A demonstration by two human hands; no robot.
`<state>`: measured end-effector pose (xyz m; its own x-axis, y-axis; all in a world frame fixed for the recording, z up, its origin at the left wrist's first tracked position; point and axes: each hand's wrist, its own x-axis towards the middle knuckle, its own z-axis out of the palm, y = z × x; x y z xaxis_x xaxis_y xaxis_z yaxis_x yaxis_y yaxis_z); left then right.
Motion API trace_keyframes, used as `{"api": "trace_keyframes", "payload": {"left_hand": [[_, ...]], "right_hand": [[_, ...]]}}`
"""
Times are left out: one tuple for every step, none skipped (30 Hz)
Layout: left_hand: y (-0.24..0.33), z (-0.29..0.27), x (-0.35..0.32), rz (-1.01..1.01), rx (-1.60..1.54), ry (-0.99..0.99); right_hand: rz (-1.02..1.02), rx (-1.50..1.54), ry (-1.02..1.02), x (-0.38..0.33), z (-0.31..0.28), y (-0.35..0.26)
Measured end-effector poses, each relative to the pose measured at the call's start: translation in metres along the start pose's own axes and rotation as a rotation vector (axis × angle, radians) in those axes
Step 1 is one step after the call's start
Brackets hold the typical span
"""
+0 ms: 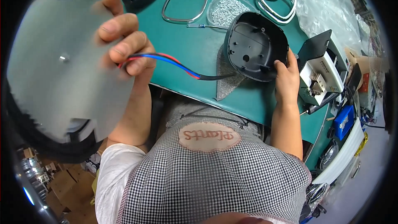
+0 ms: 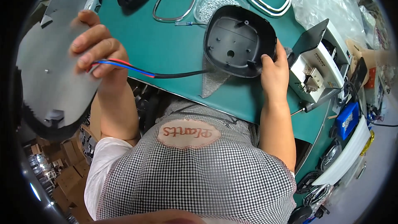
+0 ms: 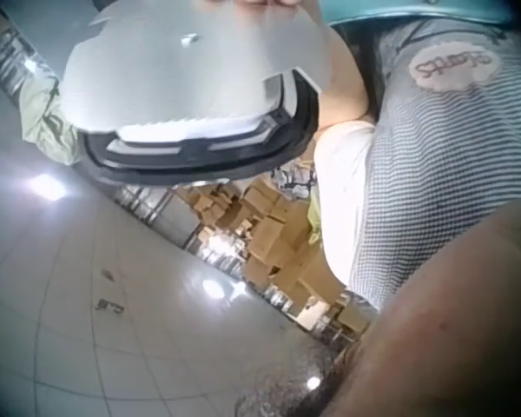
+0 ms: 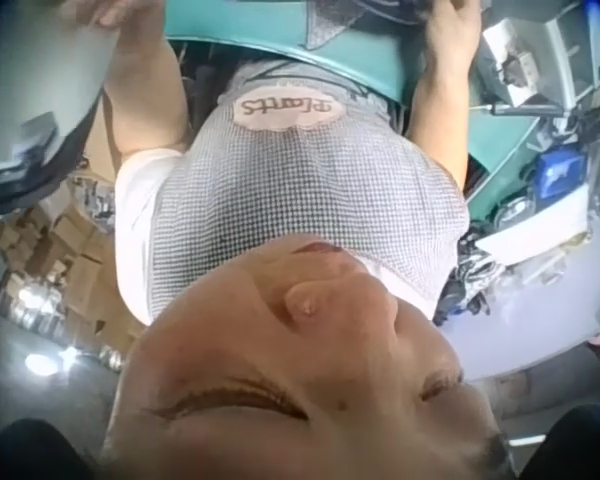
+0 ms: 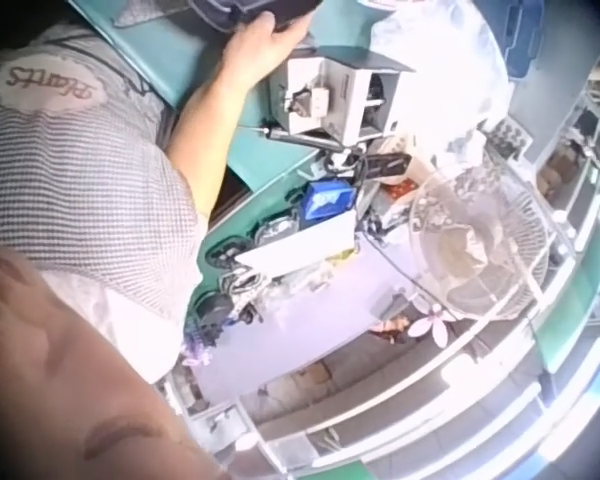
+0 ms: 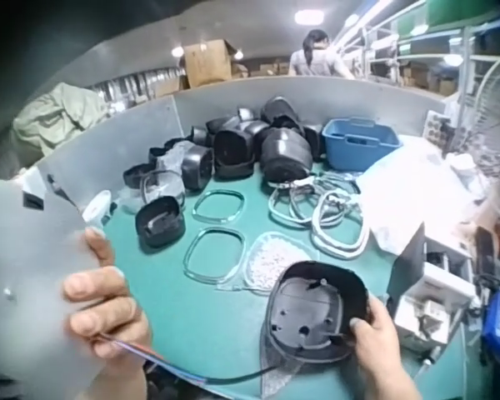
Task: Assembling a plastic light fixture by attaching a chrome trim and a clear lens to a housing.
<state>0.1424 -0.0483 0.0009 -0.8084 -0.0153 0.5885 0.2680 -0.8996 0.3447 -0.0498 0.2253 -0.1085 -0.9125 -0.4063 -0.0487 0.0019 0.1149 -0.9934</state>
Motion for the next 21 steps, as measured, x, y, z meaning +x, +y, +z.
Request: {"api": "trace_keyframes", "payload": {"left_hand": [[0.001, 0.0, 0.003, -0.033, -0.105, -0.094], [-0.001, 0.001, 0.004, -0.035, -0.1, -0.096], [-0.005, 0.003, 0.005, -0.022, -0.088, -0.08], [-0.009, 0.005, 0.008, -0.011, -0.078, -0.065], [-0.018, 0.017, 0.007, 0.054, 0.004, 0.119], [-0.018, 0.016, 0.004, 0.053, 0.006, 0.119], [-0.018, 0.011, -0.001, 0.07, 0.03, 0.16], [-0.018, 0.005, -0.007, 0.088, 0.054, 0.203], [-0.018, -0.002, -0.014, 0.118, 0.098, 0.204], [-0.02, -0.011, -0.018, 0.149, 0.109, 0.183], [-0.02, -0.019, -0.024, 0.189, 0.19, 0.186], [-0.019, -0.022, -0.028, 0.227, 0.27, 0.19], [-0.015, -0.019, -0.031, 0.27, 0.216, 0.28], [-0.014, -0.018, -0.034, 0.272, 0.218, 0.286], [-0.013, -0.018, -0.035, 0.274, 0.234, 0.28], [-0.013, -0.016, -0.034, 0.275, 0.251, 0.274], [-0.014, -0.014, -0.03, 0.233, 0.297, 0.206], [-0.013, -0.014, -0.031, 0.234, 0.3, 0.209], [-0.012, -0.014, -0.032, 0.268, 0.298, 0.261], [-0.01, -0.016, -0.034, 0.3, 0.295, 0.312], [-0.007, -0.02, -0.032, 0.235, 0.277, 0.228]], "right_hand": [[0.054, 0.153, 0.045, -0.003, 0.004, -0.004], [0.051, 0.157, 0.044, -0.005, 0.007, -0.005], [0.043, 0.182, 0.028, -0.006, 0.01, -0.007], [0.034, 0.206, 0.014, -0.007, 0.01, -0.007], [0.033, 0.209, 0.014, -0.008, 0.01, -0.007], [0.06, 0.172, -0.003, -0.009, 0.01, -0.007], [0.087, 0.135, -0.02, -0.011, 0.009, -0.006], [0.087, 0.137, -0.021, -0.014, 0.009, -0.011], [0.15, 0.113, -0.013, -0.016, 0.01, -0.017], [0.216, 0.09, -0.006, -0.018, 0.009, -0.023], [0.219, 0.089, -0.009, -0.019, 0.008, -0.026], [0.192, 0.086, 0.005, -0.021, 0.007, -0.028], [0.165, 0.083, 0.018, -0.022, 0.006, -0.029], [0.17, 0.082, 0.013, -0.023, 0.007, -0.029], [0.14, 0.125, 0.015, -0.023, 0.009, -0.028], [0.111, 0.167, 0.017, -0.023, 0.012, -0.031], [0.124, 0.193, 0.023, -0.026, 0.016, -0.038], [0.125, 0.194, 0.019, -0.026, 0.016, -0.038], [0.108, 0.172, 0.002, -0.026, 0.014, -0.037], [0.091, 0.15, -0.015, -0.027, 0.014, -0.037], [0.092, 0.15, -0.017, -0.028, 0.014, -0.037]]}}
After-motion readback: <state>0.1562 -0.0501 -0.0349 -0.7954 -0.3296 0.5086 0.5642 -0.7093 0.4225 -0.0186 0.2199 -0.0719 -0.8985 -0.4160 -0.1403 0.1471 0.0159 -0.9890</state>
